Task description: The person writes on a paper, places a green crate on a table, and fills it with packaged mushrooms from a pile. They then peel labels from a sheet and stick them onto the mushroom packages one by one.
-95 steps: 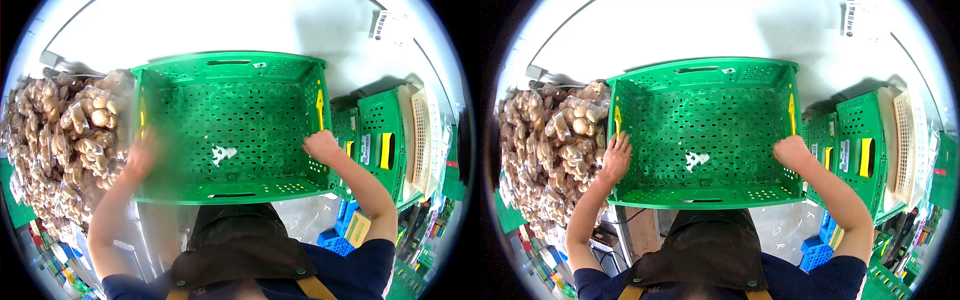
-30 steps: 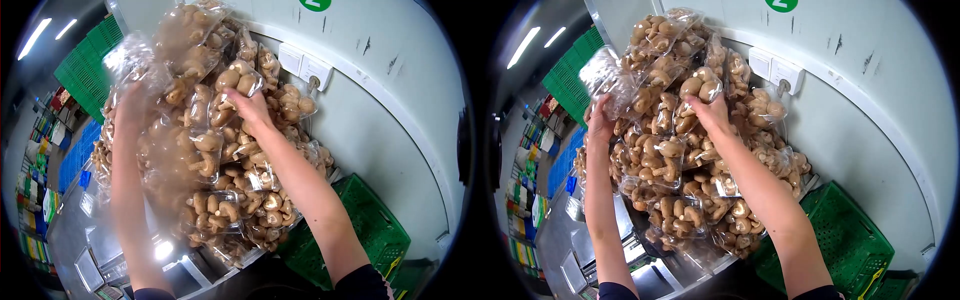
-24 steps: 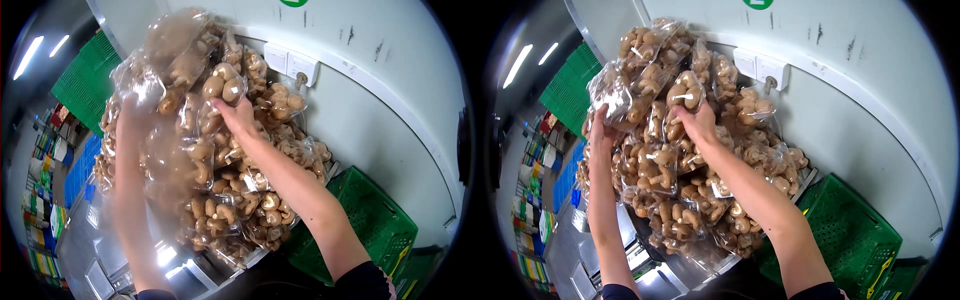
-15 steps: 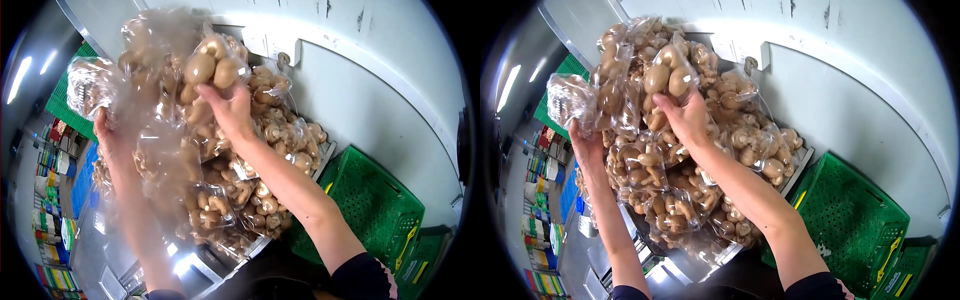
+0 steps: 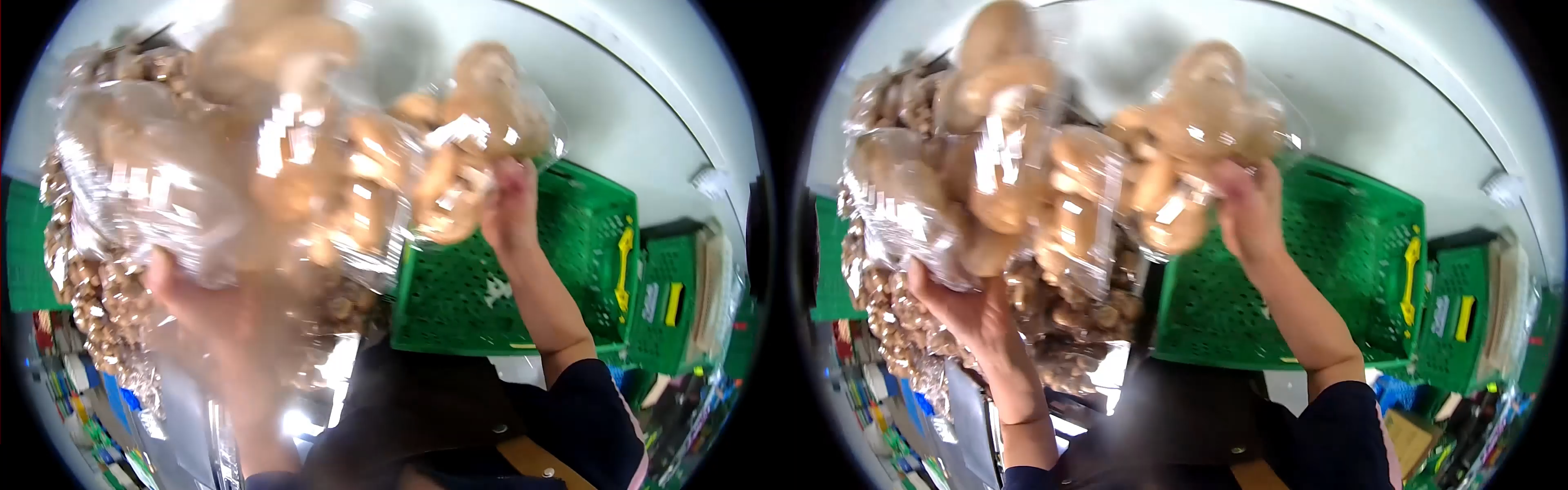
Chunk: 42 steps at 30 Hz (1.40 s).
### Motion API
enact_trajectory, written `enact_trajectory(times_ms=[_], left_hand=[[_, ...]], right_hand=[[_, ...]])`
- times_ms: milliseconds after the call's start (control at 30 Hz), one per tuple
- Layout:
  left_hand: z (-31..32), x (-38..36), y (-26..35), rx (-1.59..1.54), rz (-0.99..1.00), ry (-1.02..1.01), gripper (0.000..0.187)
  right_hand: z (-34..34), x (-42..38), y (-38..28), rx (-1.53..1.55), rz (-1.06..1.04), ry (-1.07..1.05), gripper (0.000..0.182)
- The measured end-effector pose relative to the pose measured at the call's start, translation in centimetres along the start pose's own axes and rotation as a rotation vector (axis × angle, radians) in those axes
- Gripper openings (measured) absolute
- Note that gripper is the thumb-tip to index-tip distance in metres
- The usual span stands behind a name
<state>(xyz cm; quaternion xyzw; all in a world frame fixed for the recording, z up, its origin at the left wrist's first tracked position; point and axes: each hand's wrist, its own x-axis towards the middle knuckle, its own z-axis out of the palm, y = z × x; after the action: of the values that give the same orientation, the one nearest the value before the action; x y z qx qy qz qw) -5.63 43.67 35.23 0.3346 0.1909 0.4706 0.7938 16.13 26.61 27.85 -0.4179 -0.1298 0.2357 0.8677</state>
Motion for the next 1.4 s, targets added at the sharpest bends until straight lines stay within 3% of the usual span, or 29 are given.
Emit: enact_trajectory(times_ms=[67, 133, 167, 267, 333, 400, 500, 533, 600, 633, 667, 733, 833, 900, 933, 1033, 1200, 1267, 1367, 1400], left_hand=[[-0.5, -2.8, -5.6, 0.039, -0.206, -0.037, 0.053], [1.1, -6.1, -12.2, 0.01, -0.437, 0.027, 0.046], [1.8, -7.1, -15.4, 0.037, -0.529, 0.029, 0.043], [0.5, -7.9, -23.3, 0.066, -0.829, 0.113, 0.033], [-1.7, -7.3, -26.9, 0.303, -0.869, -0.027, 0.037], [-2.1, -5.9, -29.0, 0.438, -0.939, -0.143, 0.039], [-1.9, -4.1, -32.2, 0.684, -0.932, -0.221, 0.044], [-2.5, -4.3, -33.1, 0.723, -0.949, -0.202, 0.046], [-3.0, -4.5, -34.6, 0.791, -0.978, -0.163, 0.048], [-2.8, -4.8, -34.2, 0.775, -0.979, -0.117, 0.052], [-2.5, -4.9, -33.6, 0.814, -0.94, -0.125, 0.052], [-1.6, -4.9, -32.7, 0.998, -0.917, -0.154, 0.049], [-0.2, -5.3, -31.9, 1.01, -0.884, -0.136, 0.046], [-0.2, -6.0, -31.2, 0.885, -0.775, -0.201, 0.048], [0.6, -6.1, -30.4, 0.965, -0.709, -0.136, 0.041], [3.8, -6.6, -27.9, 1.183, -0.468, -0.332, 0.032], [3.7, -5.6, -29.7, 2.126, 0.595, -0.687, 0.038], [0.6, -5.4, -33.1, 2.117, 0.527, -0.606, 0.053], [-0.1, -7.8, -36.2, 2.183, 0.251, -0.684, 0.081], [0.2, -8.3, -36.3, 2.169, 0.165, -0.755, 0.091]], right_hand=[[-7.7, -2.5, -2.4, -0.067, 0.057, 0.123, 0.046], [-14.3, -4.6, -4.6, -0.18, 0.257, 0.288, 0.044], [-20.2, -5.2, -4.0, -0.214, 0.377, 0.345, 0.041], [-28.4, -7.3, -3.1, -0.304, 0.482, 0.465, 0.037], [-33.2, -7.8, -2.5, -0.594, 0.5, 0.384, 0.035], [-38.0, -7.4, -2.2, -0.534, 0.607, 0.415, 0.034], [-42.6, -5.4, -3.9, -0.569, 0.456, 0.38, 0.037], [-43.7, -4.5, -5.1, -0.585, 0.522, 0.378, 0.037], [-43.9, -3.2, -7.6, -1.498, 0.566, 0.44, 0.039], [-43.1, -3.8, -8.0, -1.785, 0.239, 0.375, 0.044], [-41.9, -4.8, -7.8, -2.036, -0.109, 0.3, 0.05], [-35.6, -4.5, -7.2, -1.845, -0.207, 0.017, 0.055], [-28.9, -3.9, -0.1, -1.621, -0.031, -0.49, 0.067], [-29.8, -4.1, 9.2, -1.641, -0.17, -0.633, 0.071], [-29.9, -4.2, 11.6, -1.696, -0.235, -0.705, 0.072], [-28.3, -3.6, 10.9, -1.631, -0.018, -0.762, 0.08], [-30.6, -3.4, 8.3, -1.635, 0.009, -0.427, 0.073], [-30.9, -3.1, 6.5, -1.702, 0.144, -0.179, 0.07], [-31.8, -2.3, 3.6, -1.924, 0.468, -0.207, 0.079], [-32.5, -2.0, 3.3, -1.93, 0.282, -0.268, 0.084]])
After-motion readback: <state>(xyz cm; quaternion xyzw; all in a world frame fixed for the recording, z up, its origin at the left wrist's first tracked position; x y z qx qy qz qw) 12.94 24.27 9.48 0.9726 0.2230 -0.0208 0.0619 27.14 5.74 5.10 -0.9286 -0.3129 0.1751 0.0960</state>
